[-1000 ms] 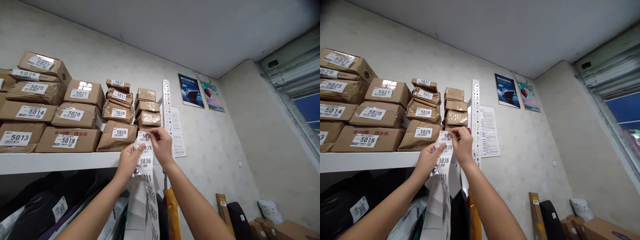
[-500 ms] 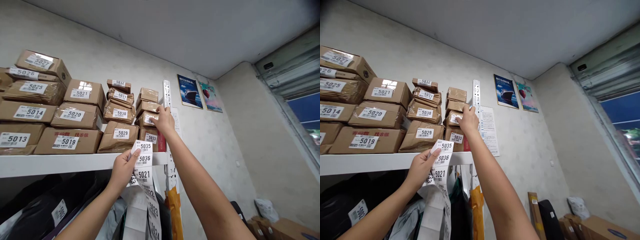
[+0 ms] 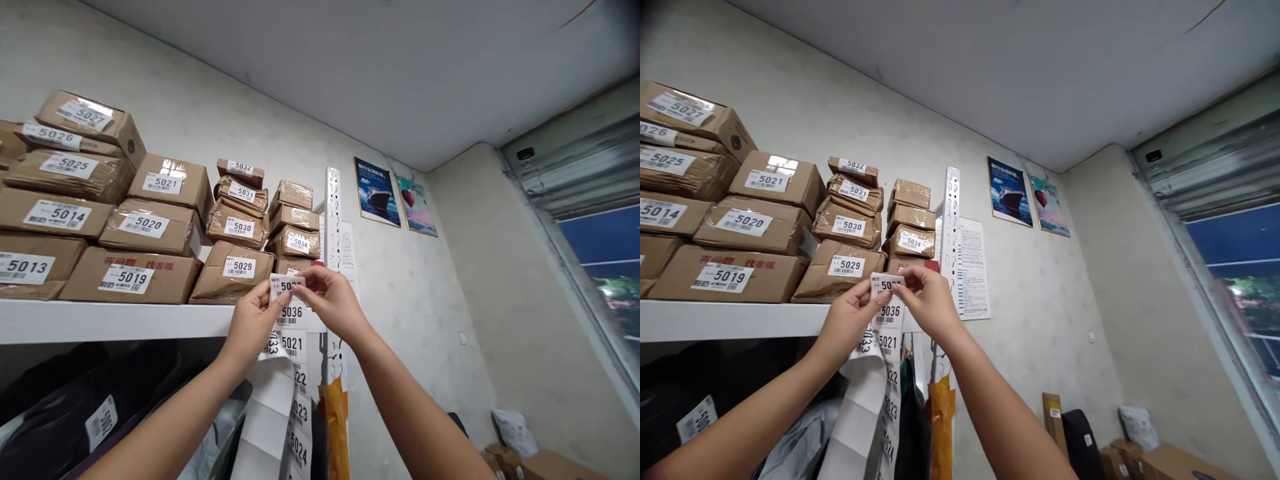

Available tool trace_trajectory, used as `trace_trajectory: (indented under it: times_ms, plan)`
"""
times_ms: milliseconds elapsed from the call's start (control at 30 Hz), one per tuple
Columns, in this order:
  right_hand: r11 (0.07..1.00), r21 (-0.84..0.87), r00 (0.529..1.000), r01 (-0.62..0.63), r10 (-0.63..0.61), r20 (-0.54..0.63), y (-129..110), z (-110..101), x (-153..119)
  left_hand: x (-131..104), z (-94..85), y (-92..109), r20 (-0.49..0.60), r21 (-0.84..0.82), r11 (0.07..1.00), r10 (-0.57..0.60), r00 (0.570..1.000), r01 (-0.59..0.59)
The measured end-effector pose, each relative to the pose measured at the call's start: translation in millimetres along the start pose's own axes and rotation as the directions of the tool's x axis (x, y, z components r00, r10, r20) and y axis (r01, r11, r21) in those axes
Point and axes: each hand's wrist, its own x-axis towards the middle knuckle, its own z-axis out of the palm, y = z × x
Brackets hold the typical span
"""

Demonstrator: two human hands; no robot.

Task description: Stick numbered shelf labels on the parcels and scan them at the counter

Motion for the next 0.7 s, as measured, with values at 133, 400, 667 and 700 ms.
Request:
trace_trajectory:
  times_ms: [133,400,667,700]
  plan:
    - [0.999,0.015,0.989,0.038,-0.036,-0.143,9,5,1,7,11.6,-3,-0.117,0.045,0.999,0.026,0.993,-0.021]
    - [0.983,-0.097,0.933,0.153,-0.176,-0.313,15,23,19,20,15.7,-4,-0.242,-0.011,1.000,0.012,0.970,-0.015]
    - [0.984,0.123,0.954,0.125,-0.085,-0.287,11,15,80,16,0.6,1,-0.234,0.122,0.992,0.006,0.972,0.024]
    - [0.989,0.086,0.940,0.119,-0.085,-0.330,11,10,92,11,-0.1,-1,-0.191,0.194,0.981,0.018,0.981,0.019]
